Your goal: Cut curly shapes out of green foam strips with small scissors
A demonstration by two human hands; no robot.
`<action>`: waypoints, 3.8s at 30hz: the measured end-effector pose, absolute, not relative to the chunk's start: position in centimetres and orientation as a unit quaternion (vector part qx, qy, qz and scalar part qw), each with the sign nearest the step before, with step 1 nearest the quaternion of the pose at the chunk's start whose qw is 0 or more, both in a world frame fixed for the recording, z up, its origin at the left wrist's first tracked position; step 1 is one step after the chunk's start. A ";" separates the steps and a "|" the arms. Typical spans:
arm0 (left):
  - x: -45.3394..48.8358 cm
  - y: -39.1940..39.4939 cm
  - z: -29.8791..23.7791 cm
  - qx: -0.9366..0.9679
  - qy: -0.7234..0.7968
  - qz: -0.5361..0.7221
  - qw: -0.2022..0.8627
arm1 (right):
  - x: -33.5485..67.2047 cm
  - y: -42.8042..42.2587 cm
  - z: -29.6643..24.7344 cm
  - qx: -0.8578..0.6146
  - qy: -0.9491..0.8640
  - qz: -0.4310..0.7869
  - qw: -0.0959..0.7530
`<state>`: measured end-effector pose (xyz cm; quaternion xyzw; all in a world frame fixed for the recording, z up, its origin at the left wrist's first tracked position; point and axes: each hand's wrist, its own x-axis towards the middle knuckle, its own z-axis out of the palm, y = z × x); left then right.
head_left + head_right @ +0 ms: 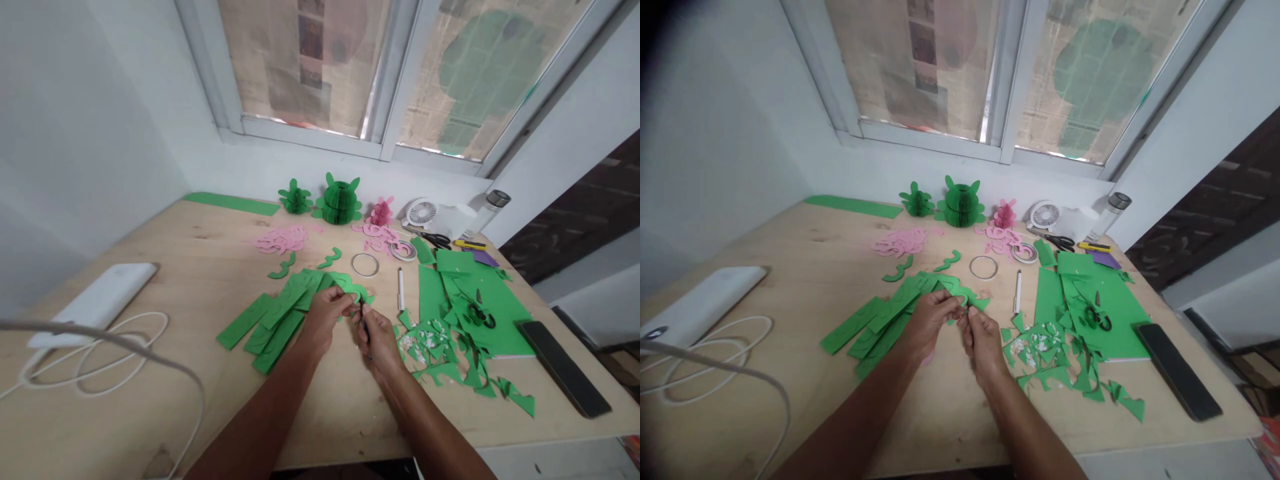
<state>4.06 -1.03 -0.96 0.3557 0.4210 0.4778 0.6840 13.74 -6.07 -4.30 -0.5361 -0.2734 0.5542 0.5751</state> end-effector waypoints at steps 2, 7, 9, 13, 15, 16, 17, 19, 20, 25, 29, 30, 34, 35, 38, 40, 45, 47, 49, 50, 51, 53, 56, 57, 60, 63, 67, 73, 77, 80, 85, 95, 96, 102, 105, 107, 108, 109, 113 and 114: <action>4.1 -1.0 -1.0 0.355 0.419 0.477 0.686 | 13.7 -6.1 -4.4 -0.531 -0.274 0.556 0.577; 4.0 -0.9 -0.9 0.366 0.425 0.477 0.677 | 13.7 -6.1 -4.3 -0.533 -0.271 0.556 0.577; 3.9 -0.8 -0.9 0.370 0.425 0.472 0.678 | 13.7 -6.2 -4.2 -0.530 -0.271 0.557 0.578; 3.7 -0.7 -0.8 0.373 0.424 0.459 0.686 | 13.8 -6.2 -4.2 -0.531 -0.275 0.555 0.578; 3.6 -0.6 -0.9 0.377 0.425 0.456 0.685 | 13.8 -6.1 -4.3 -0.533 -0.280 0.552 0.577; 3.6 -0.6 -0.9 0.380 0.425 0.455 0.684 | 13.8 -6.1 -4.4 -0.535 -0.282 0.551 0.575; 3.5 -0.5 -1.0 0.383 0.425 0.455 0.682 | 13.8 -6.1 -4.4 -0.536 -0.285 0.550 0.574; 3.4 -0.4 -1.1 0.387 0.424 0.456 0.680 | 13.9 -6.1 -4.4 -0.539 -0.286 0.551 0.570; 3.4 -0.4 -1.2 0.388 0.423 0.456 0.680 | 13.9 -6.1 -4.4 -0.540 -0.286 0.551 0.568; 3.4 -0.2 -1.4 0.383 0.422 0.450 0.688 | 13.8 -6.1 -4.4 -0.537 -0.282 0.555 0.568; 3.4 -0.2 -1.4 0.381 0.424 0.453 0.685 | 13.8 -6.1 -4.4 -0.541 -0.282 0.550 0.570; 3.4 -0.2 -1.4 0.382 0.424 0.454 0.684 | 13.8 -6.1 -4.4 -0.542 -0.282 0.549 0.570; 3.3 -0.2 -1.4 0.391 0.424 0.453 0.679 | 13.8 -6.1 -4.3 -0.542 -0.286 0.550 0.568; 3.3 -0.2 -1.3 0.392 0.425 0.451 0.680 | 13.8 -6.1 -4.3 -0.540 -0.287 0.552 0.567; 3.3 -0.1 -1.3 0.392 0.428 0.447 0.681 | 13.8 -6.1 -4.3 -0.538 -0.287 0.559 0.561; 3.2 -0.1 -1.3 0.399 0.428 0.447 0.677 | 13.9 -6.1 -4.4 -0.540 -0.286 0.560 0.559; 3.0 0.2 -1.5 0.420 0.422 0.445 0.669 | 13.9 -6.1 -4.4 -0.541 -0.291 0.561 0.554; 2.9 0.3 -1.7 0.424 0.425 0.441 0.668 | 13.9 -6.1 -4.4 -0.542 -0.294 0.559 0.554; 2.8 0.5 -1.9 0.429 0.425 0.435 0.668 | 13.9 -6.1 -4.4 -0.544 -0.298 0.557 0.552; 2.7 0.5 -2.0 0.432 0.425 0.431 0.669 | 13.9 -6.1 -4.3 -0.544 -0.300 0.556 0.552; 2.7 0.6 -2.1 0.435 0.424 0.428 0.669 | 13.9 -6.1 -4.3 -0.544 -0.302 0.557 0.550; 2.6 0.6 -2.1 0.440 0.423 0.422 0.670 | 13.9 -6.1 -4.3 -0.545 -0.303 0.558 0.548; 2.5 0.6 -2.1 0.445 0.421 0.418 0.671 | 13.9 -6.1 -4.3 -0.545 -0.303 0.558 0.548; 2.5 0.6 -2.0 0.444 0.422 0.418 0.671 | 13.9 -6.1 -4.3 -0.545 -0.302 0.557 0.549; 2.6 0.5 -1.8 0.435 0.424 0.420 0.674 | 13.9 -6.1 -4.3 -0.545 -0.298 0.554 0.554; 2.8 0.4 -1.7 0.423 0.424 0.426 0.678 | 13.9 -6.0 -4.4 -0.545 -0.292 0.551 0.561; 2.9 0.2 -1.5 0.410 0.428 0.431 0.681 | 13.8 -6.0 -4.5 -0.540 -0.286 0.554 0.565; 2.9 0.2 -1.4 0.410 0.433 0.427 0.680 | 13.9 -5.9 -4.6 -0.543 -0.285 0.554 0.563; 2.8 0.4 -1.6 0.429 0.436 0.420 0.670 | 13.9 -5.9 -4.7 -0.542 -0.285 0.557 0.561; 2.7 0.5 -1.9 0.434 0.438 0.419 0.667 | 13.9 -6.0 -4.8 -0.544 -0.289 0.557 0.557; 2.7 0.4 -1.8 0.428 0.438 0.415 0.673 | 13.9 -6.0 -4.8 -0.542 -0.291 0.555 0.560; 3.2 -0.4 -1.3 0.388 0.421 0.428 0.699 | 13.6 -5.9 -4.3 -0.543 -0.279 0.548 0.572; 3.2 -0.3 -1.3 0.384 0.421 0.431 0.700 | 13.6 -5.9 -4.3 -0.543 -0.278 0.549 0.571; 3.3 -0.3 -1.3 0.367 0.418 0.438 0.707 | 13.6 -5.9 -4.3 -0.540 -0.282 0.551 0.571; 3.3 -0.2 -1.4 0.373 0.424 0.440 0.699 | 13.6 -5.9 -4.3 -0.540 -0.285 0.545 0.574; 3.4 -0.2 -1.5 0.381 0.426 0.439 0.693 | 13.6 -5.9 -4.3 -0.541 -0.283 0.544 0.576; 3.4 -0.1 -1.6 0.386 0.426 0.438 0.691 | 13.6 -5.9 -4.2 -0.541 -0.283 0.544 0.576; 3.4 -0.1 -1.6 0.389 0.424 0.437 0.691 | 13.6 -5.9 -4.2 -0.541 -0.283 0.545 0.575; 3.4 -0.1 -1.7 0.396 0.424 0.433 0.690 | 13.6 -6.0 -4.2 -0.544 -0.281 0.547 0.570; 3.3 -0.2 -1.6 0.398 0.423 0.433 0.689 | 13.5 -6.0 -4.2 -0.546 -0.280 0.547 0.569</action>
